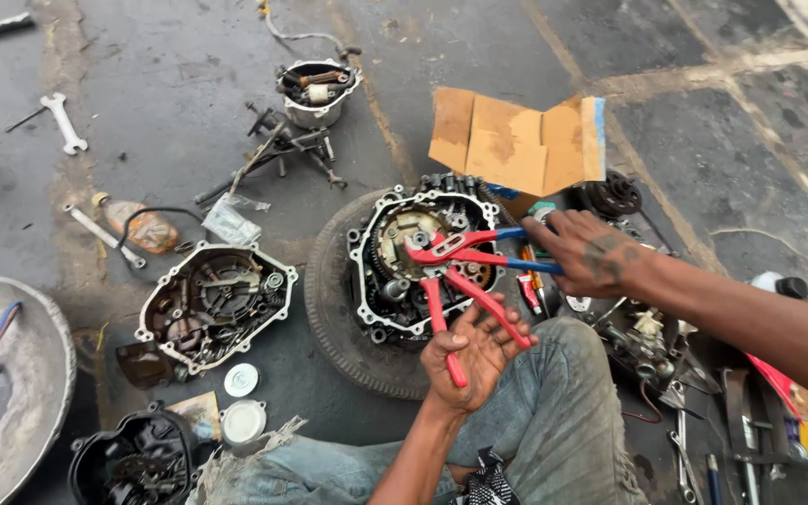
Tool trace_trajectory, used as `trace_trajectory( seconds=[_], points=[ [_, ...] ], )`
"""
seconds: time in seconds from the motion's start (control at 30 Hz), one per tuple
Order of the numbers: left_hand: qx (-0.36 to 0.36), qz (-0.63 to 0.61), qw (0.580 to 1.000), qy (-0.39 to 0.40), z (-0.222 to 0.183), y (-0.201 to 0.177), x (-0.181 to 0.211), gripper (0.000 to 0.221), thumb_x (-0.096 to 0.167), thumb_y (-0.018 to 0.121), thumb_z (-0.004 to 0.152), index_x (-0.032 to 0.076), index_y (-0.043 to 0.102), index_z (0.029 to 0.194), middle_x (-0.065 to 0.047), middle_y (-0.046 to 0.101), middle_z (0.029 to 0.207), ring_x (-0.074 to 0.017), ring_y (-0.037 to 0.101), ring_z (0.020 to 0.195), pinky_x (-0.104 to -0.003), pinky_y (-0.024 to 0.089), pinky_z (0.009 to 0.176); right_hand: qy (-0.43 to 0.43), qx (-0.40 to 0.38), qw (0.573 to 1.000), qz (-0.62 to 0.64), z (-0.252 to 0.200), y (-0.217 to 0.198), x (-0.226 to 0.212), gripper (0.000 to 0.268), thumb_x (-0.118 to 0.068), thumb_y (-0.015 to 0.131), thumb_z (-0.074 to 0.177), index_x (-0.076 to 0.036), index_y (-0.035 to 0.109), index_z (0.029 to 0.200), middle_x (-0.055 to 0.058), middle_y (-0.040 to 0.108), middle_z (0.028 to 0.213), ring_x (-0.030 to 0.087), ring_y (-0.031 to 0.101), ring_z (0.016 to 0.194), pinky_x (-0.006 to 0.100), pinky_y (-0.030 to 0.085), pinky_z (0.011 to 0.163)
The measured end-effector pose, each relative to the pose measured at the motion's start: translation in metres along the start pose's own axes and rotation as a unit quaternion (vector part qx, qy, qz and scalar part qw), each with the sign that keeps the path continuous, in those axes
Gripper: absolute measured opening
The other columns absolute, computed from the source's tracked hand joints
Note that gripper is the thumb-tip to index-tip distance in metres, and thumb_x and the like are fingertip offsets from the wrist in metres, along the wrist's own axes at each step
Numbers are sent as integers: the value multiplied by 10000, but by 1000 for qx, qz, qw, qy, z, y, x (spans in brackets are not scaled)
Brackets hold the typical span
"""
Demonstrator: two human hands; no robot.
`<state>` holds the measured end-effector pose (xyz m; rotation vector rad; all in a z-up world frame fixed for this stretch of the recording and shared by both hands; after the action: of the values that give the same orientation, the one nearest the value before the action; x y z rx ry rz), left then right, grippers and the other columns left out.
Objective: The person sits on the ground and uses two pairs of pliers to manipulate a component inside a disassembled engine case resting on a tire. They repeatedly adjust the pliers and apply force to the internal part, then remove the component and set it aside.
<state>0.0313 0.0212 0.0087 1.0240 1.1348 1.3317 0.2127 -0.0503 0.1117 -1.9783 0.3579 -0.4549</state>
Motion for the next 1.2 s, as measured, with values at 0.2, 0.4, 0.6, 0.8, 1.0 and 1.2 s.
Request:
trace_trajectory(
  seconds=[0.2, 0.4, 0.6, 0.8, 1.0, 1.2],
  points=[
    [-31, -6, 999, 8, 0, 0, 7, 768, 302, 643, 781, -51, 445, 1434, -209, 586, 1223, -362, 606, 1176, -522, 468, 1123, 49, 68, 996, 3, -31, -8, -36, 863, -292, 684, 779, -57, 291, 1511, 175, 539, 1163, 364, 555, 1113, 564, 403, 991],
    [-12, 13, 1000, 14, 4, -3, -6, 749, 312, 636, 787, -25, 446, 1428, -210, 592, 1299, -339, 610, 1212, -461, 462, 1135, 148, 25, 985, 88, -57, 3, -71, 945, -366, 683, 855, -79, 155, 1584, 261, 462, 1252, 457, 502, 1159, 632, 370, 1002],
    [-17, 32, 999, 17, 3, 0, -3, 772, 361, 631, 790, -17, 453, 1440, -196, 600, 1316, -320, 605, 1218, -460, 467, 1114, 162, -13, 983, 91, -60, -10, -80, 990, -371, 641, 886, -125, 62, 1650, 270, 449, 1275, 456, 523, 1126, 595, 464, 948],
    [-27, 61, 998, 21, 2, 0, -2, 759, 383, 610, 805, 8, 459, 1447, -173, 598, 1337, -298, 599, 1240, -459, 449, 1126, 170, 33, 977, 122, -60, 2, -84, 895, -312, 656, 882, -110, 167, 1604, 327, 459, 1254, 503, 514, 1078, 576, 458, 972],
    [2, 78, 996, 41, 7, -13, -6, 752, 360, 605, 796, 16, 489, 1453, -125, 594, 1337, -232, 606, 1184, -391, 445, 1107, 187, 63, 971, 137, -57, 16, -89, 950, -229, 684, 815, -103, 171, 1604, 386, 409, 1308, 548, 474, 1140, 598, 436, 989],
    [-20, 2, 999, 41, 7, -15, -12, 652, 263, 614, 862, 9, 485, 1449, -113, 589, 1330, -170, 591, 1074, -329, 469, 1008, 183, 92, 971, 123, -53, 49, -91, 897, -275, 699, 839, -59, 231, 1573, 333, 486, 1273, 516, 487, 1179, 636, 375, 1071]
  ],
)
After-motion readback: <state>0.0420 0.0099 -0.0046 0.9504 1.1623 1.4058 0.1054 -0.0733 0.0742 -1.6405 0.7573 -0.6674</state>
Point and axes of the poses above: each hand's wrist, its own z-axis towards the middle knuckle, its own y-axis out of the palm, x = y × z, the point moved 5 cm from there along z, towards the middle knuckle
